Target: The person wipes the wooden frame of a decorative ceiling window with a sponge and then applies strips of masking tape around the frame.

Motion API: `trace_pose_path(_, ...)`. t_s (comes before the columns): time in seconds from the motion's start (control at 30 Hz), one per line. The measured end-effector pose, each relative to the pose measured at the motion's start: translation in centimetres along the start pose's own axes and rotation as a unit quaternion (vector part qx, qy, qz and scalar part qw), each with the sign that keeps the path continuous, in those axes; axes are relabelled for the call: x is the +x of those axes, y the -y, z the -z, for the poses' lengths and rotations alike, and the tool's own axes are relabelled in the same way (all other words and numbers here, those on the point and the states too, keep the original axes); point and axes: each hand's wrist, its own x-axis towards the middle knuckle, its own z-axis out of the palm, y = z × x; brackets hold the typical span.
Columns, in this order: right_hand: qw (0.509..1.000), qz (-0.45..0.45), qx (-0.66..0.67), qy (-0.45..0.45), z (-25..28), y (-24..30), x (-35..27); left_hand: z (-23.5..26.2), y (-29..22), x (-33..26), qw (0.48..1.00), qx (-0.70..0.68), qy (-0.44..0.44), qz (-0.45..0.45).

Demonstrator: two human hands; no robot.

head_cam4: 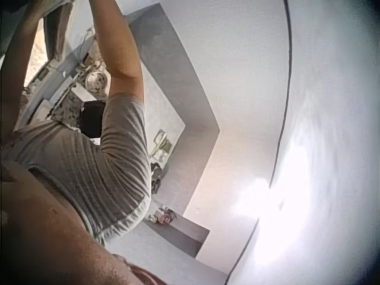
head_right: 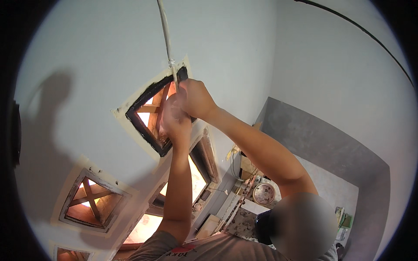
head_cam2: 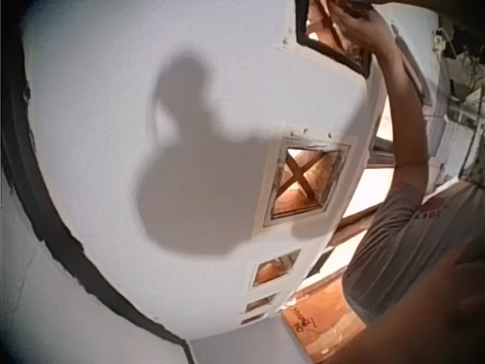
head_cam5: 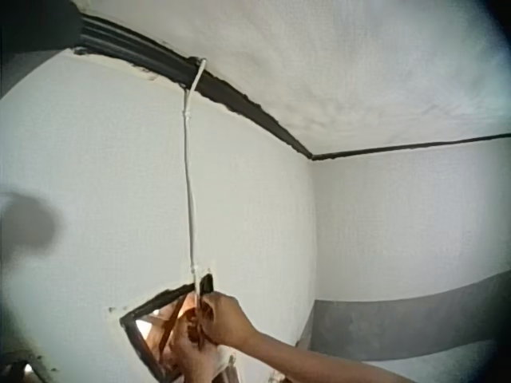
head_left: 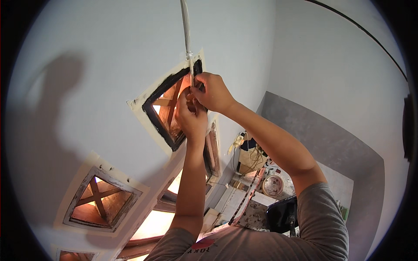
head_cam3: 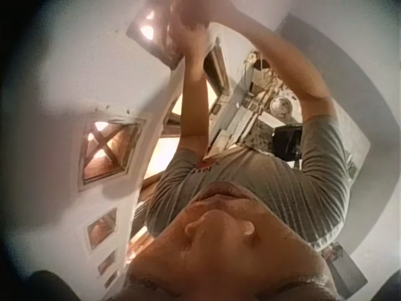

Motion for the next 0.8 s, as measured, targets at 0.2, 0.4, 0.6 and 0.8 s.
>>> trace_pose_path(0.2,0.995,0.04,-0.09,0.01,1.6,1.1,-1.0,0.6,0.6,1.3,0.997,0.008,0.074,0.033)
trace_pose_path(0.4,0.997,0.011,-0.072,0.012,1.5,0.7,-1.6,1.2,0.7,2.2,0.981,0.025,0.169,0.09)
trace_pose_path(0.6,0.996,-0.053,-0.035,0.058,0.9,0.3,-1.4,2.3,0.5,2.3,0.985,0.005,0.164,0.059)
trace_pose_path(0.8,0.994,0.047,-0.089,0.052,0.3,0.0,-1.4,2.5,0.5,1.8,0.987,-0.06,0.141,0.055)
